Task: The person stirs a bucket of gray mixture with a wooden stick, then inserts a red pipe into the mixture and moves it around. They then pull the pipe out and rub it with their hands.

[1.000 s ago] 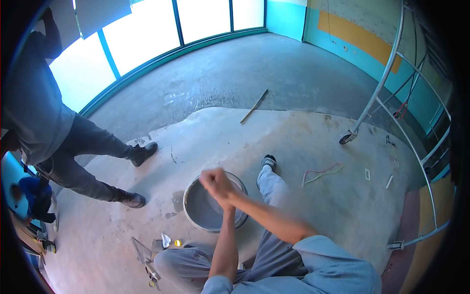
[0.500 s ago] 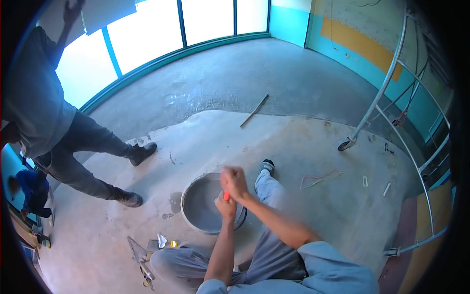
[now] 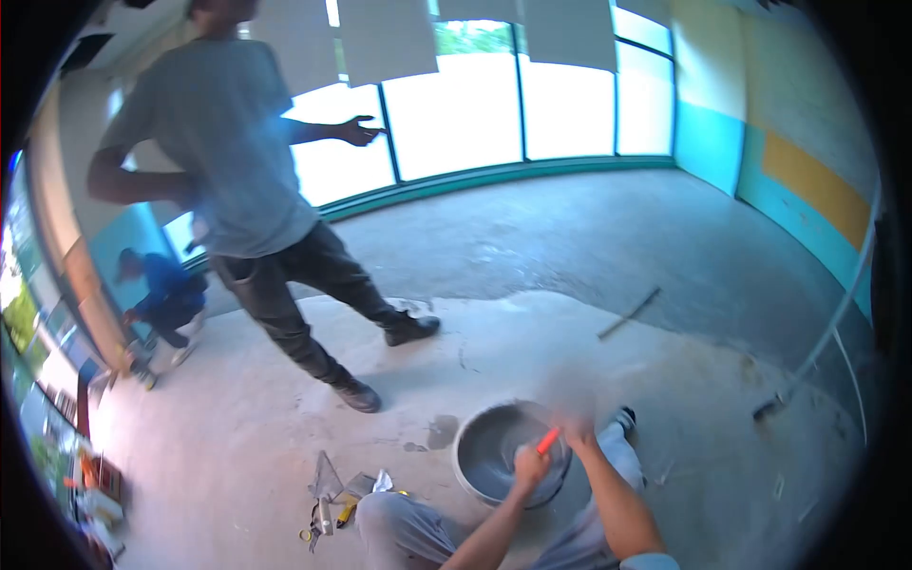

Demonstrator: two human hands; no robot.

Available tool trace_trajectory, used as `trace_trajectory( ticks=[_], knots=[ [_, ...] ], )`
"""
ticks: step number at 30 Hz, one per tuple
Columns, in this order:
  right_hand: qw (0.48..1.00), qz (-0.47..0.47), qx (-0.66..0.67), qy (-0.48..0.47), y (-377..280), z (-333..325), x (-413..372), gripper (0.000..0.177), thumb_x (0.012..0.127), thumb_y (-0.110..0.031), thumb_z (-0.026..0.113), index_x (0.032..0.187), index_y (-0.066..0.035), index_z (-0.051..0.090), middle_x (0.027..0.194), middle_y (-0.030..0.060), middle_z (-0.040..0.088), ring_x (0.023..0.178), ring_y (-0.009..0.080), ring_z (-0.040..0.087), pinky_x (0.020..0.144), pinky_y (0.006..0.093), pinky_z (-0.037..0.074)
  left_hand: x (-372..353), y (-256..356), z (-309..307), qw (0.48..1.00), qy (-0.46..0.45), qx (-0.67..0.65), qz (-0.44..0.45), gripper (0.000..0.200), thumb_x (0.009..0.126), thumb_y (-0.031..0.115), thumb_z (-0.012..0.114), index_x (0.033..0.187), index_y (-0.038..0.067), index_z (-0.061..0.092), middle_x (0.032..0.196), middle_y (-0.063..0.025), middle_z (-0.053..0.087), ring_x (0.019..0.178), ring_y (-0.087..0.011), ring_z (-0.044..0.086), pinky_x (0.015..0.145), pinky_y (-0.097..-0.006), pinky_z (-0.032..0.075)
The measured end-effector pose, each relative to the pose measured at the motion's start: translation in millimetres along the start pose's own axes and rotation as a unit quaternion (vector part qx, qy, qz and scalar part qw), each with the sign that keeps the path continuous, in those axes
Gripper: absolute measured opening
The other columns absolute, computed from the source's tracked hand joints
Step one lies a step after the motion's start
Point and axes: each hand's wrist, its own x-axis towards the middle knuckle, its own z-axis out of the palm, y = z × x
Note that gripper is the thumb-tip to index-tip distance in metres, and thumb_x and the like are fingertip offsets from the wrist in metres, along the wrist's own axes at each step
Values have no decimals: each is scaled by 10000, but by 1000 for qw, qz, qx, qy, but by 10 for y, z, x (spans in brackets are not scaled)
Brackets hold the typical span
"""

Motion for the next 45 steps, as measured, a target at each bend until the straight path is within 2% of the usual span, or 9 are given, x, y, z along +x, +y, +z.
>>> trace_trajectory(
  ticks=[6,10,17,20,22,35,39,42,45],
  knots=[
    [926,-244,-235,-168,-275,939,-555,295,807,-193,513,560,-34,481,501,2,470,468,103,427,462,266,322,94,-123,201,968,196,-145,61,272,779,290,623,887,41,606,779,-215,622,760,-420,586,691,-448,464],
    [940,-261,-204,-75,-47,607,-521,352,815,-213,472,512,-38,437,483,39,466,441,138,447,440,271,323,318,-165,-273,975,32,-167,145,227,779,242,604,907,55,607,791,-233,617,810,-428,593,712,-458,471],
    [995,63,70,-20,46,135,69,353,856,-178,437,521,-129,339,466,-3,352,374,98,319,347,272,263,-18,242,-236,1000,29,2,4,160,791,170,526,783,21,583,726,-254,601,767,-453,581,704,-527,431],
    [978,-74,-174,-92,-462,728,-360,392,892,-250,472,553,-57,434,499,-12,425,452,96,375,423,297,314,-69,282,-23,964,201,-131,116,199,829,221,557,814,27,599,721,-179,616,656,-380,576,593,-437,426],
    [936,-206,-224,-178,-331,807,-543,372,869,-241,509,563,-52,416,505,-11,388,503,88,350,459,303,307,14,282,-175,964,118,-200,131,211,829,229,566,831,20,599,737,-184,622,681,-380,587,599,-429,433],
    [997,-71,32,-31,-571,218,-358,330,880,-149,416,562,-68,382,486,17,402,409,97,369,408,256,322,168,444,-714,973,-223,59,-3,355,792,264,653,1034,10,601,938,-253,631,924,-427,600,783,-461,466],
    [996,-82,33,-4,-551,222,-351,341,894,-169,427,570,-78,374,483,14,390,402,98,359,408,262,316,-44,909,-1529,985,-130,-70,92,332,789,202,663,1062,20,609,1078,-195,606,1060,-325,572,884,-394,446],
    [995,-101,14,-7,-554,280,-408,345,897,-175,420,570,-82,363,483,16,382,401,101,350,414,268,318,-555,1661,-2330,910,-126,-376,119,285,782,149,672,1014,-9,617,1039,-130,584,1008,-260,551,889,-392,417],
    [995,-94,22,-15,-524,229,-424,346,896,-179,419,569,-82,362,483,18,383,401,103,351,418,272,329,-1071,2044,-2815,622,-391,-517,438,157,821,197,680,851,52,626,867,-79,510,795,-214,496,713,-373,401]
  ],
)
